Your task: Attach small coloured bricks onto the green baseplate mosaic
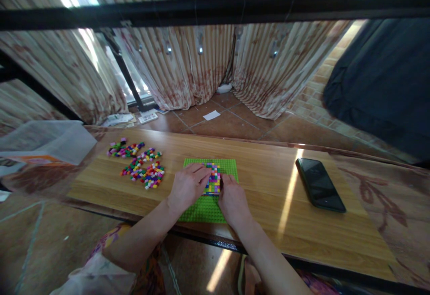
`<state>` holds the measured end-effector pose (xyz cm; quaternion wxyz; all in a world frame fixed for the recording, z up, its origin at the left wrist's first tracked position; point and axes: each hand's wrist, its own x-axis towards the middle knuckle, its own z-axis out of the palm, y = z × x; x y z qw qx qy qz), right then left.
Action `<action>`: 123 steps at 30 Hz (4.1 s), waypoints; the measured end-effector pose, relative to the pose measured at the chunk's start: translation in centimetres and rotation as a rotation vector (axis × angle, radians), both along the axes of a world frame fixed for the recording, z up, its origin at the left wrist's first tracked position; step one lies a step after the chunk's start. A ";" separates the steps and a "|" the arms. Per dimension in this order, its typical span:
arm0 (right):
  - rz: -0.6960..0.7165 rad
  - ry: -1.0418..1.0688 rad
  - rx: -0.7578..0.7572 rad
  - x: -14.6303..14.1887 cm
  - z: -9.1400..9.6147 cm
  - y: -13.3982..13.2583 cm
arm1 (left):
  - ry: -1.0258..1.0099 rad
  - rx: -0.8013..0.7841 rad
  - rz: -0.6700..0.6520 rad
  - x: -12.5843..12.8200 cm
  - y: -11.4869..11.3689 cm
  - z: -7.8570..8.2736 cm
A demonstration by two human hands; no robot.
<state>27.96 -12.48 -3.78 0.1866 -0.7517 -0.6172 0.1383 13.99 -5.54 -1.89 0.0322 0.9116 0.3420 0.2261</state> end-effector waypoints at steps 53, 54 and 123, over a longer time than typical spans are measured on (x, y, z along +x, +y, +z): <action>0.034 -0.076 0.062 1.0 -1.8 -0.2 | -0.063 -0.338 0.494 -8.9 7.1 0.5; 0.032 -0.077 0.059 1.0 -1.8 -0.2 | -0.208 -0.403 0.419 -8.6 6.9 0.6; -0.291 1.459 0.263 0.7 2.6 0.4 | -0.084 -0.047 -0.147 -1.4 1.6 0.5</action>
